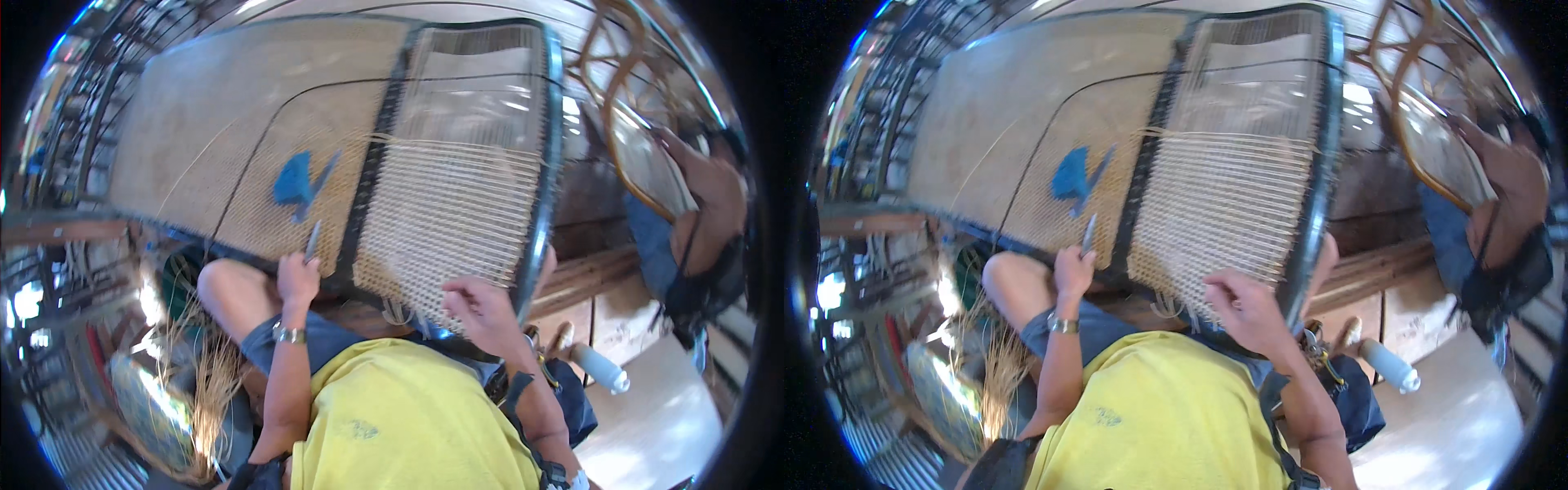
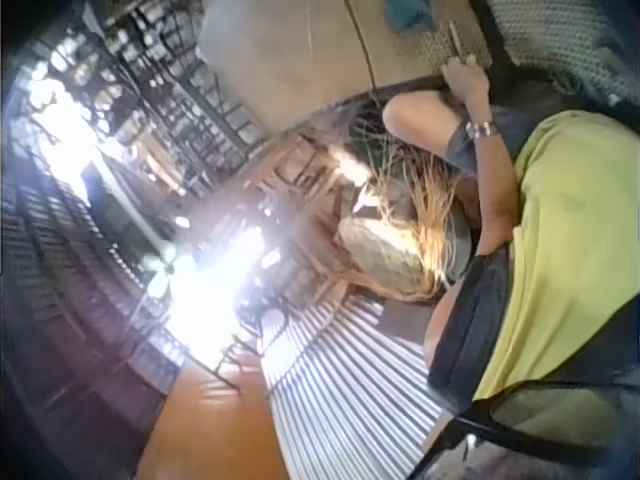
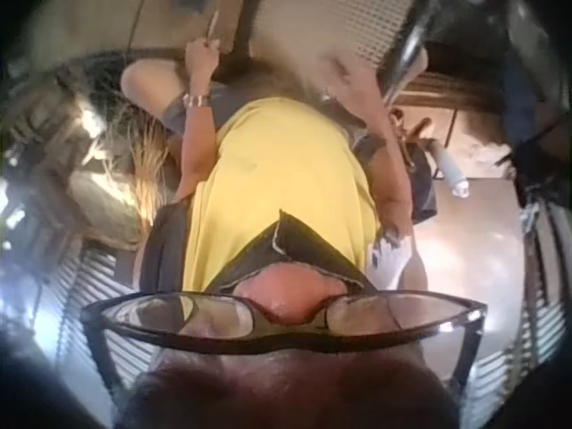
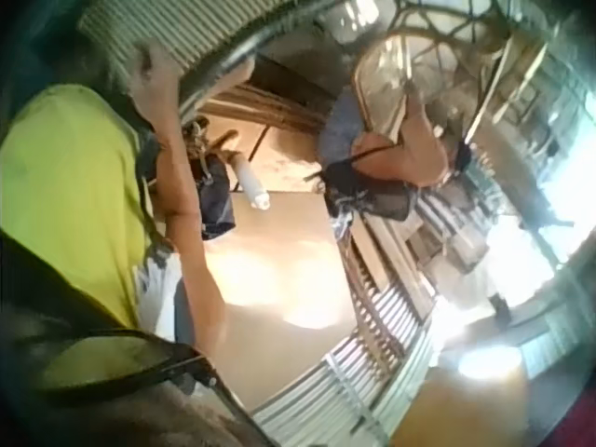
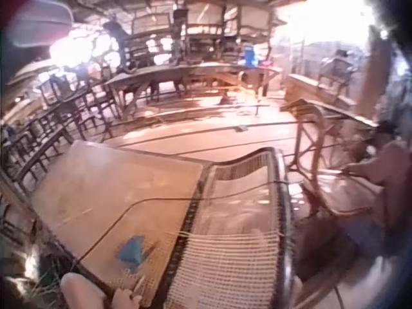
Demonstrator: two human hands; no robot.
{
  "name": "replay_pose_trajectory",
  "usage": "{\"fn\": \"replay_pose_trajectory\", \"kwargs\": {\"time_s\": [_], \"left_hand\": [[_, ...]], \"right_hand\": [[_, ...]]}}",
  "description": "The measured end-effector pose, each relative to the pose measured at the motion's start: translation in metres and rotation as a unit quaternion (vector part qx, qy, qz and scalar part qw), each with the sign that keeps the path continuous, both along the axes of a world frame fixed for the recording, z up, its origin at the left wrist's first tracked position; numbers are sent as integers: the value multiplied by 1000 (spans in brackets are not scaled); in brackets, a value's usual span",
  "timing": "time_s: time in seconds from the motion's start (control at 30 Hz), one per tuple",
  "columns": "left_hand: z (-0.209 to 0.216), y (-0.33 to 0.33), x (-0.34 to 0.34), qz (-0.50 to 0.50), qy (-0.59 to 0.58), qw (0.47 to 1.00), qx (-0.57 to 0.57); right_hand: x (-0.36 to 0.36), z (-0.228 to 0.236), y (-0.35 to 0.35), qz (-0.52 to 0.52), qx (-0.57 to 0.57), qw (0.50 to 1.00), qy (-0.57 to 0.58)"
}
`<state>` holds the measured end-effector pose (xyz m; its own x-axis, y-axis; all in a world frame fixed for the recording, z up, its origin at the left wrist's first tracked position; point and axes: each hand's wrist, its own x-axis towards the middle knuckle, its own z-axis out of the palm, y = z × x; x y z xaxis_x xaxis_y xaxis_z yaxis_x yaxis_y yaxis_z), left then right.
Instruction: The recorder is weaving a cane seat for a chair using natural fibers and various hand tools.
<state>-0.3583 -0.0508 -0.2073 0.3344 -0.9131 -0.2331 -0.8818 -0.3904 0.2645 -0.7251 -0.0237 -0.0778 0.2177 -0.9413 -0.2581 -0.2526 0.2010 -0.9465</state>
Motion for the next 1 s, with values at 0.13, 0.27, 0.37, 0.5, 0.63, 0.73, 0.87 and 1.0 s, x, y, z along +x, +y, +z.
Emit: {"fn": "replay_pose_trajectory", "kwargs": {"time_s": [0.13,0.27,0.37,0.5,0.63,0.73,0.87,1.0], "left_hand": [[23,-7,-15,72,358,931,-18],[107,-22,-127,119,747,654,-5],[122,-31,-193,-24,756,652,54],[131,-44,-241,-17,786,600,151],[135,-55,-276,-83,797,573,172],[134,-59,-299,-158,767,614,94],[122,-112,-313,-187,700,689,-23],[101,-163,-324,-239,479,830,-157]], "right_hand": [[3,8,-10,72,-10,997,11],[8,4,0,60,-38,997,-4],[4,6,-2,31,-76,995,-59],[-27,19,-6,-68,-29,994,-79],[-58,26,-21,-161,-123,976,79],[-85,22,-37,-177,-198,962,66],[-133,9,-66,-294,-66,951,-62],[-158,10,-126,-293,-73,942,-144]]}}
